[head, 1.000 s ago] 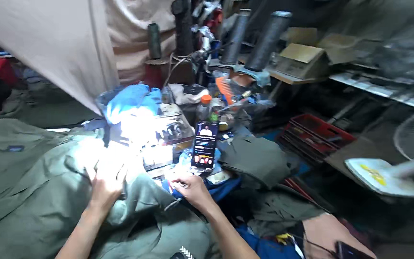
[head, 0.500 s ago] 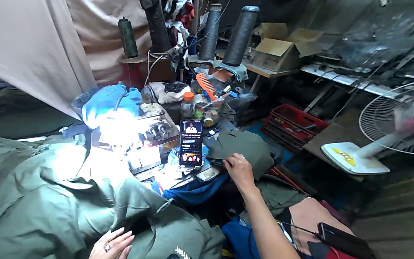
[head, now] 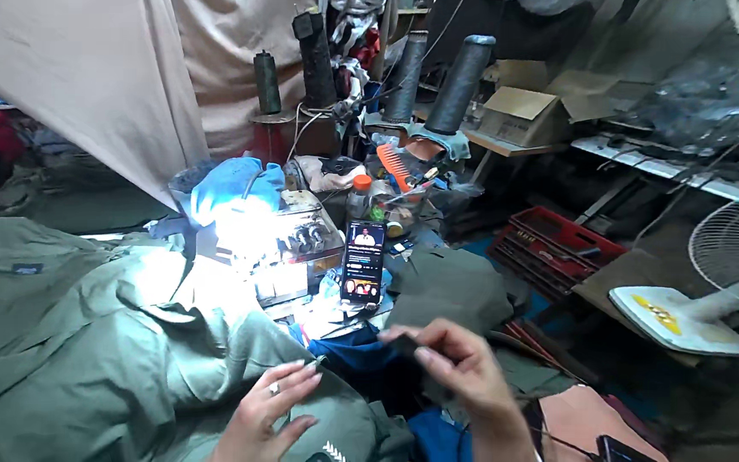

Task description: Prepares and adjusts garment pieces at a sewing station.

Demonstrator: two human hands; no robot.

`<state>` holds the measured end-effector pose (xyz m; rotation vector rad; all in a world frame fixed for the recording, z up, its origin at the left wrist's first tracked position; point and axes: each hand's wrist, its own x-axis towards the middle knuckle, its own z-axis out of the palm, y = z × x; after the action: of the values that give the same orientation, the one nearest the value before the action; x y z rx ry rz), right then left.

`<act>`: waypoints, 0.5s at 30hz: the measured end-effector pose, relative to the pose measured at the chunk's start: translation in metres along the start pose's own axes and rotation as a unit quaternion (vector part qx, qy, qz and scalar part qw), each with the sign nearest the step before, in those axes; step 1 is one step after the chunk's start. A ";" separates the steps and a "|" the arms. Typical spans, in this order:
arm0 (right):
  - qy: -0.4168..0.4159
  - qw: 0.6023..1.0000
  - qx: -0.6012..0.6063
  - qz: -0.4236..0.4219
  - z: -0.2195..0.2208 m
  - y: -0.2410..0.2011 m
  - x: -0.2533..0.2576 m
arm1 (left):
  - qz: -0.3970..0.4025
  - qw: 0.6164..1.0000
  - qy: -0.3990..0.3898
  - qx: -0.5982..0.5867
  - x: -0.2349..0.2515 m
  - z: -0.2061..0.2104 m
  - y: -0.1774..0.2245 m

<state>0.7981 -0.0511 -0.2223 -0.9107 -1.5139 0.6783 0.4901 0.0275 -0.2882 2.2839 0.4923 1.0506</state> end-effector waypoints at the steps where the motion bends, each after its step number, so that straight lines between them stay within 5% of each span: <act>1: -0.040 0.997 0.068 0.004 0.026 0.000 -0.002 | 0.003 1.000 -0.004 0.008 0.006 0.003 0.001; 4: -0.090 0.959 0.260 0.068 0.104 0.010 -0.012 | -0.022 0.997 -0.027 0.062 -0.001 -0.005 -0.005; 9: -0.069 0.811 0.549 0.190 0.174 0.033 0.009 | -0.117 0.988 -0.046 0.092 -0.054 -0.072 -0.017; 11: 0.001 0.818 0.529 0.227 0.176 0.040 0.041 | -0.192 0.977 -0.015 0.090 -0.062 -0.102 -0.017; 15: 0.190 0.904 0.282 0.257 0.173 0.071 0.094 | -0.297 0.944 0.111 0.090 -0.066 -0.131 -0.031</act>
<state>0.6382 0.0798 -0.2566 -0.9173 -0.6562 1.1682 0.3448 0.0608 -0.2762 1.9595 1.3203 0.9715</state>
